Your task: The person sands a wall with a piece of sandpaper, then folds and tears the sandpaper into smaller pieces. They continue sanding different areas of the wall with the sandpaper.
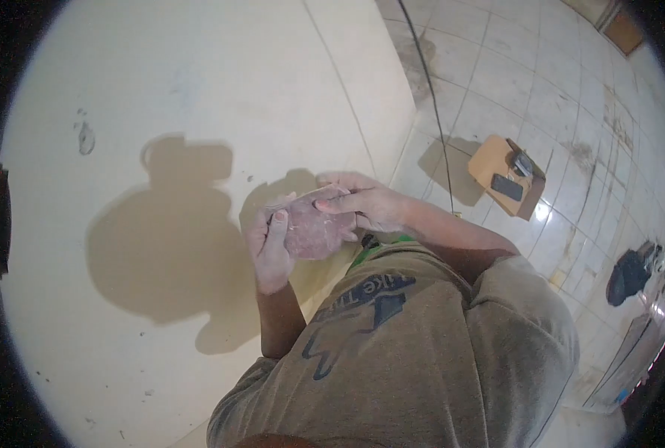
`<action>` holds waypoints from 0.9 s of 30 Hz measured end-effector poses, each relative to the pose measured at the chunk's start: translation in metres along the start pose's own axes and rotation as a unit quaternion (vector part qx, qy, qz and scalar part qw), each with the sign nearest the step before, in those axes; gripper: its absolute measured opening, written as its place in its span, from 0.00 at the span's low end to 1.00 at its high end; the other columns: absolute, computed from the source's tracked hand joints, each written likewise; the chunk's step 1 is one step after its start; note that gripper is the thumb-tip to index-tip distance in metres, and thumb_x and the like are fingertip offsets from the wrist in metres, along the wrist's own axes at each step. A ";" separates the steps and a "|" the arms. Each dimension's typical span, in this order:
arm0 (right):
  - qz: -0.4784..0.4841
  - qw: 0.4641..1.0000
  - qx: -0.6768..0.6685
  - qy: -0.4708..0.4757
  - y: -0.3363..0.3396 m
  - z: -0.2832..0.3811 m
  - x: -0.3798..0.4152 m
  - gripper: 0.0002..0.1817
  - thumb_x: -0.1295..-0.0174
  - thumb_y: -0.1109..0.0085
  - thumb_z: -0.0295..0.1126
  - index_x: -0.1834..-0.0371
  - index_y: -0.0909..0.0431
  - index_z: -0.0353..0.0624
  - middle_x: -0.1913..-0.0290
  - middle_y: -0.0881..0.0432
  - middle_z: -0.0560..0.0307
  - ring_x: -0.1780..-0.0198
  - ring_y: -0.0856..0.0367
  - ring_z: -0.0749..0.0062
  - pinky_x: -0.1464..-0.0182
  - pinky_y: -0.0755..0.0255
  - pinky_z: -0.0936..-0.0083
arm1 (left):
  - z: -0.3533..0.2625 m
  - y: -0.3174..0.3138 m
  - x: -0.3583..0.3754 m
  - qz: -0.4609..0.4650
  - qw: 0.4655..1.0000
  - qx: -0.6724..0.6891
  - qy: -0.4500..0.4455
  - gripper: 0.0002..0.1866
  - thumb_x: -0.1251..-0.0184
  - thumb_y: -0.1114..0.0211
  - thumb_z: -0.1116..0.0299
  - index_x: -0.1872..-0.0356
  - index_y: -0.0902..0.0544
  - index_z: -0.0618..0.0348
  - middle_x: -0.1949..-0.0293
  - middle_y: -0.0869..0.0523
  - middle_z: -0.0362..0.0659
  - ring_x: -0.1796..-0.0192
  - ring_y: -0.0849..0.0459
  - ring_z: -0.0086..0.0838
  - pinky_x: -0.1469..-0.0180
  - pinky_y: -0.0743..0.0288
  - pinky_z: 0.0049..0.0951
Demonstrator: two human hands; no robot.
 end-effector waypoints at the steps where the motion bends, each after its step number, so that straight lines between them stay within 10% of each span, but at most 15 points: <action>1: 0.014 0.999 -0.026 -0.016 -0.011 -0.004 -0.002 0.13 0.36 0.35 0.22 0.48 0.22 0.42 0.59 0.22 0.69 0.61 0.25 0.79 0.60 0.28 0.77 | -0.005 -0.001 0.000 -0.011 0.998 -0.052 -0.015 0.14 0.22 0.45 0.73 0.45 0.17 0.69 0.54 0.12 0.44 0.51 0.16 0.23 0.43 0.25 0.24; 3: 0.044 0.999 -0.013 0.023 -0.031 -0.011 -0.008 0.21 0.36 0.34 0.24 0.40 0.25 0.40 0.55 0.20 0.69 0.64 0.24 0.78 0.60 0.28 0.76 | -0.018 -0.002 -0.003 -0.030 0.986 -0.155 -0.043 0.13 0.22 0.45 0.73 0.47 0.17 0.69 0.54 0.12 0.45 0.51 0.17 0.23 0.43 0.25 0.25; 6: 0.045 0.960 0.224 0.161 -0.038 -0.007 -0.023 0.12 0.43 0.36 0.22 0.54 0.21 0.39 0.67 0.19 0.61 0.73 0.28 0.74 0.66 0.29 0.72 | -0.005 0.020 -0.001 -0.050 0.981 -0.185 0.000 0.12 0.21 0.46 0.73 0.47 0.17 0.68 0.56 0.13 0.47 0.53 0.17 0.25 0.46 0.24 0.28; 9: 0.079 0.808 0.539 0.224 -0.002 -0.019 -0.042 0.06 0.49 0.42 0.18 0.68 0.26 0.36 0.76 0.30 0.55 0.74 0.35 0.76 0.70 0.35 0.70 | 0.025 0.040 0.001 -0.034 0.962 -0.249 0.111 0.13 0.21 0.45 0.71 0.45 0.19 0.66 0.59 0.14 0.47 0.57 0.17 0.26 0.50 0.23 0.29; 11: 0.074 0.861 0.463 0.195 0.000 -0.019 -0.051 0.06 0.53 0.48 0.16 0.77 0.35 0.35 0.80 0.44 0.54 0.74 0.43 0.78 0.73 0.44 0.69 | 0.060 0.043 0.005 -0.020 0.980 -0.197 0.033 0.14 0.22 0.43 0.69 0.42 0.21 0.64 0.61 0.14 0.46 0.60 0.18 0.26 0.54 0.23 0.28; 16: -0.331 0.745 0.514 0.266 0.143 0.028 -0.079 0.06 0.43 0.46 0.23 0.69 0.20 0.35 0.78 0.25 0.48 0.74 0.29 0.74 0.68 0.31 0.72 | 0.074 0.036 0.036 0.025 0.974 -0.135 0.178 0.18 0.23 0.38 0.66 0.38 0.23 0.58 0.68 0.19 0.36 0.69 0.23 0.17 0.66 0.30 0.21; 18: -0.436 0.699 0.477 0.305 0.185 0.062 -0.085 0.11 0.30 0.43 0.31 0.69 0.18 0.36 0.78 0.26 0.70 0.73 0.32 0.87 0.75 0.39 0.81 | 0.074 0.036 0.045 0.032 0.974 -0.104 0.197 0.16 0.23 0.38 0.66 0.39 0.21 0.57 0.71 0.21 0.35 0.71 0.27 0.15 0.68 0.32 0.19; 24: -0.247 0.860 0.238 0.378 0.059 0.069 -0.126 0.10 0.55 0.45 0.14 0.84 0.30 0.43 0.77 0.25 0.65 0.76 0.29 0.82 0.76 0.36 0.82 | 0.073 0.053 0.059 0.013 0.977 -0.085 0.196 0.11 0.23 0.38 0.67 0.47 0.17 0.60 0.72 0.20 0.34 0.72 0.26 0.15 0.69 0.30 0.21; 27: -0.083 0.881 0.308 0.349 -0.032 -0.006 -0.131 0.11 0.52 0.45 0.15 0.84 0.34 0.39 0.80 0.29 0.65 0.74 0.32 0.81 0.74 0.41 0.75 | 0.065 0.058 0.056 0.004 0.981 -0.098 0.170 0.10 0.24 0.36 0.67 0.50 0.15 0.62 0.71 0.20 0.34 0.71 0.26 0.15 0.68 0.29 0.20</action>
Point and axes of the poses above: each hand's wrist, its own x-axis away from the middle knuckle, its own y-axis out of the back of the hand, z = x × y, the point moved 6 cm from there along -x, towards the middle knuckle
